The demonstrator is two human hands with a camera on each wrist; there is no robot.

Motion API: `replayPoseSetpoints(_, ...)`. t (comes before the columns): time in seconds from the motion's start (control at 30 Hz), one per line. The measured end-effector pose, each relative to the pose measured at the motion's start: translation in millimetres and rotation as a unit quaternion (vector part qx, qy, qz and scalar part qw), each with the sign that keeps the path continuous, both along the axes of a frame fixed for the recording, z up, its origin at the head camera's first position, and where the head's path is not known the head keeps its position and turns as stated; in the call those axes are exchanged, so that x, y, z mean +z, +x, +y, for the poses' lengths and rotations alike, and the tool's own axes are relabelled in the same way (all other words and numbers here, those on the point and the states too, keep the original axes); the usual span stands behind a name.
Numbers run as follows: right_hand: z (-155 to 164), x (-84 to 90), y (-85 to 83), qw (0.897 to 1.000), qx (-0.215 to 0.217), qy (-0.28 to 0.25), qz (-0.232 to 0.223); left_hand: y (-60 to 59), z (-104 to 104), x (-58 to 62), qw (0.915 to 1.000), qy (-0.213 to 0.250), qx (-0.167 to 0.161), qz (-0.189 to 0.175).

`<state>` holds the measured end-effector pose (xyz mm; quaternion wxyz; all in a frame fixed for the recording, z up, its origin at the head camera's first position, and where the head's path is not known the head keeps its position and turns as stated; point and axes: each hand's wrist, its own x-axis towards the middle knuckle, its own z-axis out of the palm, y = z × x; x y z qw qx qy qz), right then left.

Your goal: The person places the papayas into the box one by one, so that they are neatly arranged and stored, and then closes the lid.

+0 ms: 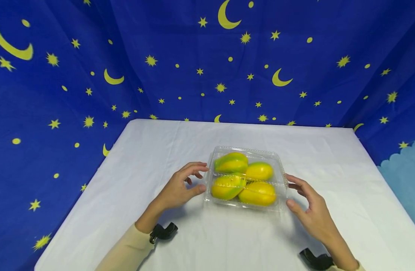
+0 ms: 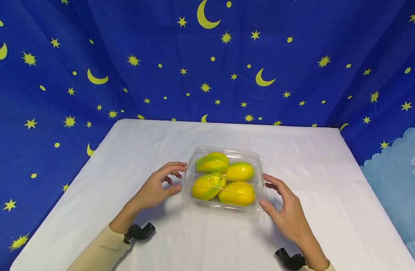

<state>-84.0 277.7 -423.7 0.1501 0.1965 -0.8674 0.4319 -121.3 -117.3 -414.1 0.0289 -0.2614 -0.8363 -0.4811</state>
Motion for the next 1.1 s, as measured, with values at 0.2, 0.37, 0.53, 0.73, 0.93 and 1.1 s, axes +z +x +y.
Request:
replayPoseSetpoints(0.2,1,-4.0,0.3,1.000,-0.006,-0.009,0.012,2.0,4,-2.9,0.9998,0.011,0.013,-0.005)
replayPoseSetpoints(0.37,2,-6.8,-0.1,0.999,-0.030,-0.013,0.021,2.6,6,-4.5,0.9997,0.017,0.015,-0.008)
replayPoseSetpoints(0.53,2,-6.7,-3.1,0.999,-0.030,-0.022,0.035,2.3,6,-6.6,0.9998,0.010,0.020,-0.003)
replayPoseSetpoints(0.73,2,-5.7,-5.3,0.998,-0.032,-0.025,0.042,3.1,7,-7.4,0.9997,0.005,0.024,0.000)
replayPoseSetpoints(0.93,1,-6.8,-5.5,0.998,-0.039,-0.026,0.033,2.9,8,-9.3,0.9995,0.006,0.031,0.003)
replayPoseSetpoints(1.1,0,-10.5,-5.5,0.998,-0.048,-0.024,0.024,3.0,9,-10.7,0.9994,0.009,0.033,0.002)
